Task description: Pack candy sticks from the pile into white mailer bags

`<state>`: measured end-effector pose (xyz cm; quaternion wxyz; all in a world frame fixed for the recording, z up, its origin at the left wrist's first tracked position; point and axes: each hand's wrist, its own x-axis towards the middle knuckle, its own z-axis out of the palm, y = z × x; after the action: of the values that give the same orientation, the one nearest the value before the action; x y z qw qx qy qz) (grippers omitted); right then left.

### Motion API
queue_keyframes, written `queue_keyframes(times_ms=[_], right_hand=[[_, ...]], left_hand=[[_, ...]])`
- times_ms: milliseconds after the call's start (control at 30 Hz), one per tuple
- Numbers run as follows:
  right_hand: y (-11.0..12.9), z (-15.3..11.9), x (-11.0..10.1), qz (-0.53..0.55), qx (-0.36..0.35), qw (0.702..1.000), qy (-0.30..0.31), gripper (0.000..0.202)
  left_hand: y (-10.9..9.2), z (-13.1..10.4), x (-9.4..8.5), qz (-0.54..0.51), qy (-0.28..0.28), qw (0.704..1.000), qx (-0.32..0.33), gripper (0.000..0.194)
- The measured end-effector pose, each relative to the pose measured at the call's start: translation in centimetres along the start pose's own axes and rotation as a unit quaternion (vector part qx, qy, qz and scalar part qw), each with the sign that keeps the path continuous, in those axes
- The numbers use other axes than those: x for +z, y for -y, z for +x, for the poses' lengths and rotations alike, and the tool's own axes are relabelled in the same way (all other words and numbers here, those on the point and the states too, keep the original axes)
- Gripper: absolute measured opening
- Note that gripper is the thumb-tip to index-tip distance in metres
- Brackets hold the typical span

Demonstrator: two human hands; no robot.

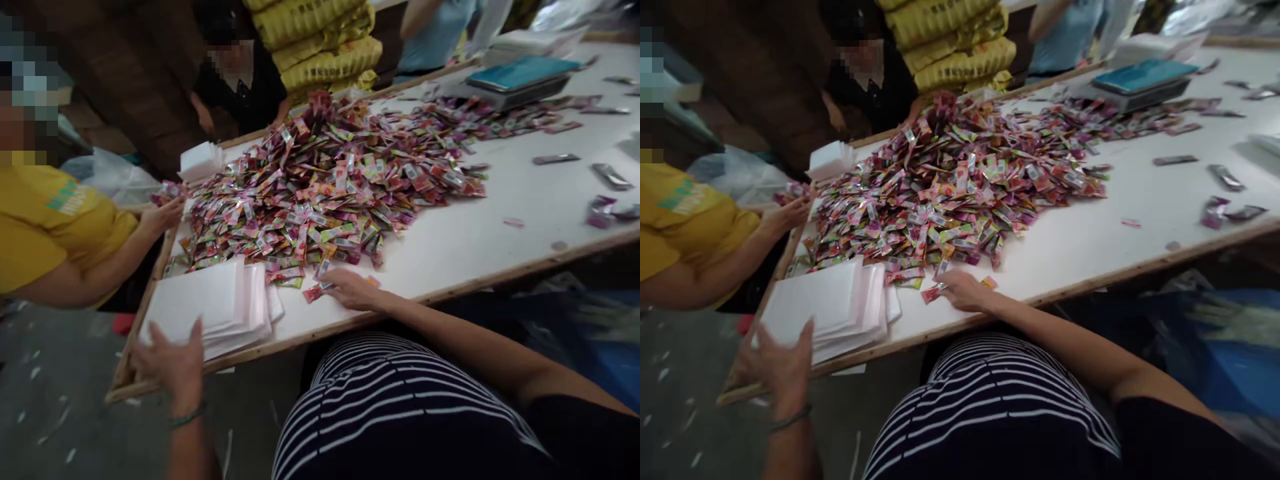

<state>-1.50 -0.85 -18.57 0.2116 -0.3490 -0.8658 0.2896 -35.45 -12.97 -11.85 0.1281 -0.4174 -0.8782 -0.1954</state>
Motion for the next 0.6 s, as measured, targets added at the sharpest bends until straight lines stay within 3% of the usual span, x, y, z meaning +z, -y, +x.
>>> queue_keyframes(times_ms=[33, 67, 167, 233, 300, 433, 600], right_hand=[[-0.8, -0.6, -0.8, -0.02, 0.008, 1.0, -0.008, 0.034], [-1.1, -0.8, -1.2, -0.038, 0.006, 0.999, -0.012, 0.033], [0.2, 1.1, -0.3, -0.087, -0.053, 0.995, -0.002, 0.037], [1.7, 3.4, 1.2, -0.125, -0.079, 0.989, 0.016, 0.05], [2.6, 5.6, 2.7, -0.161, -0.078, 0.983, 0.042, 0.057], [1.8, 7.7, 3.6, -0.201, -0.044, 0.977, 0.062, 0.034], [-0.3, 6.4, -0.3, -0.086, 0.029, 0.995, 0.03, 0.033]], left_hand=[[-1.9, -1.0, 0.3, 0.001, -0.02, 0.999, 0.035, 0.093], [-3.7, -2.0, 0.8, 0.005, 0.001, 0.996, 0.089, 0.089], [-8.1, -4.3, 3.1, 0.046, 0.111, 0.976, 0.184, 0.095], [-9.3, -5.1, 4.5, 0.074, 0.173, 0.959, 0.211, 0.091], [-9.2, -5.1, 5.4, 0.099, 0.186, 0.956, 0.205, 0.072], [-7.1, -3.4, 5.5, 0.122, 0.159, 0.968, 0.153, 0.054], [-5.2, -1.2, 4.4, 0.101, 0.196, 0.968, 0.122, 0.057]])
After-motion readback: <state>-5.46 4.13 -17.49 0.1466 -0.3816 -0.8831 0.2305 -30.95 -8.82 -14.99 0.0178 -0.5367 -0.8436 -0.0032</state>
